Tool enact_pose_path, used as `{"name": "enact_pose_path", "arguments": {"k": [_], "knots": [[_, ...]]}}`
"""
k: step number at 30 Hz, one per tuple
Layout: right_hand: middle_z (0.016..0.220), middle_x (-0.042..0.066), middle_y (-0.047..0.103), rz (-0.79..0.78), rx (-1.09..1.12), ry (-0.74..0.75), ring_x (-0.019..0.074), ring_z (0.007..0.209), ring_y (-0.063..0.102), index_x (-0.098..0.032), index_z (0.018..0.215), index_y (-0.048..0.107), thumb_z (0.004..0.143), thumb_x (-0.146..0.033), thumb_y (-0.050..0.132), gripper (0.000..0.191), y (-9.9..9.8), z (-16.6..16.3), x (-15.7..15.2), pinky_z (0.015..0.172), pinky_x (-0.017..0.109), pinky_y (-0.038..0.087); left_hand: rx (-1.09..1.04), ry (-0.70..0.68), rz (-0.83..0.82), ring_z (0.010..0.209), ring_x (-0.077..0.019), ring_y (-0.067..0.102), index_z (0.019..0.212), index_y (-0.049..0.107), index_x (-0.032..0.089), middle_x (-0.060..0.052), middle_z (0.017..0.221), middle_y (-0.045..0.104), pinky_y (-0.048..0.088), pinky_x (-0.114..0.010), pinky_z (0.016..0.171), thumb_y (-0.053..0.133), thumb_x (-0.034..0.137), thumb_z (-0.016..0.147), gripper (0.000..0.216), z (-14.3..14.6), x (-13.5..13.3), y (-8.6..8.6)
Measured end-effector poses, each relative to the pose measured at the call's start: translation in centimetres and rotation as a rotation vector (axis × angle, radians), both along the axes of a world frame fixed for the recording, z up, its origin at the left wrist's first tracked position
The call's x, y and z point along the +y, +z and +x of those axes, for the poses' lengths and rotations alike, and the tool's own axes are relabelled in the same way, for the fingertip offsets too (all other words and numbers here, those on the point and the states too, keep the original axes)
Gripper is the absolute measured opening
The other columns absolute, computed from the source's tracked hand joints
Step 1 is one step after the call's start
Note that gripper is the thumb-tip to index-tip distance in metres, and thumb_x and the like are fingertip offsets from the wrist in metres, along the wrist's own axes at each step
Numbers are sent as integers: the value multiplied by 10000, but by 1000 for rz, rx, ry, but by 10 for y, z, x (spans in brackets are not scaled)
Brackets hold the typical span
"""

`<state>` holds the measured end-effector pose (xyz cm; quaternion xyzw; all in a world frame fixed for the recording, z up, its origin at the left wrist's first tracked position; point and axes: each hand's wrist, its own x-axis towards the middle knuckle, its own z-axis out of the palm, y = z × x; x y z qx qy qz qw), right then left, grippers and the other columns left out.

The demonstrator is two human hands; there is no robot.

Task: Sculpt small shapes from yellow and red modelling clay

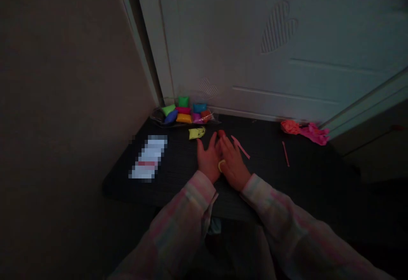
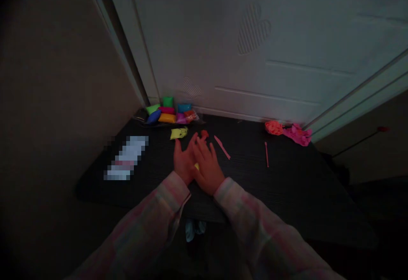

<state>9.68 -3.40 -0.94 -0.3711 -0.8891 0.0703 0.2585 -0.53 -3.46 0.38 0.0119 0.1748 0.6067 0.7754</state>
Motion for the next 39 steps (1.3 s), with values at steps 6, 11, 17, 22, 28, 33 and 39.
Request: {"name": "enact_pose_path", "arguments": {"k": [6,11,17,22,28,33,39], "knots": [[1358,131,290,-114,286,35,188,1276,205,-128,1292,278,828,-350,324,516,16,-24,-12,1029,420,215,85,18,51,1167,-224,401,1127,502,202,-40,1210,504,308,-358,968,283,520,802,504,13,-1,-6],[1261,100,445,-213,439,-22,161,1189,381,-177,1230,386,828,-254,344,412,11,-13,2,974,378,344,79,61,-16,1136,-222,437,1106,504,202,-65,1157,543,322,-347,959,290,579,765,551,9,-1,-1],[1223,111,488,-187,-25,49,196,1170,403,-150,1187,451,835,-262,320,392,3,12,4,976,445,310,407,312,86,1150,-182,418,1061,538,181,-76,1101,574,235,-311,998,230,503,817,508,4,3,0],[1292,94,414,-77,-307,37,242,1230,294,-163,1234,407,818,-282,364,434,3,8,2,1009,477,185,1299,383,403,1168,-175,387,1045,555,194,-39,1167,537,174,-338,1031,439,305,785,306,10,-5,-5],[1329,115,353,-83,-371,80,267,1243,248,-163,1242,395,807,-332,372,467,5,2,0,1008,473,141,1875,349,740,1165,-168,389,1100,502,158,-78,1187,522,227,-393,1018,395,254,810,323,0,-4,4],[1352,119,309,-145,-371,58,281,1247,229,-202,1245,384,787,-528,321,566,8,-2,-4,992,516,116,1918,509,677,1085,-164,457,1027,540,135,-91,1093,573,329,-359,961,384,243,819,282,-21,7,1],[1355,125,302,-282,-224,84,270,1264,201,-188,1285,318,755,-606,305,676,7,5,0,1004,508,111,1851,568,474,956,-167,527,960,560,130,-97,983,602,409,-338,861,385,239,815,252,-31,13,-11]]}}
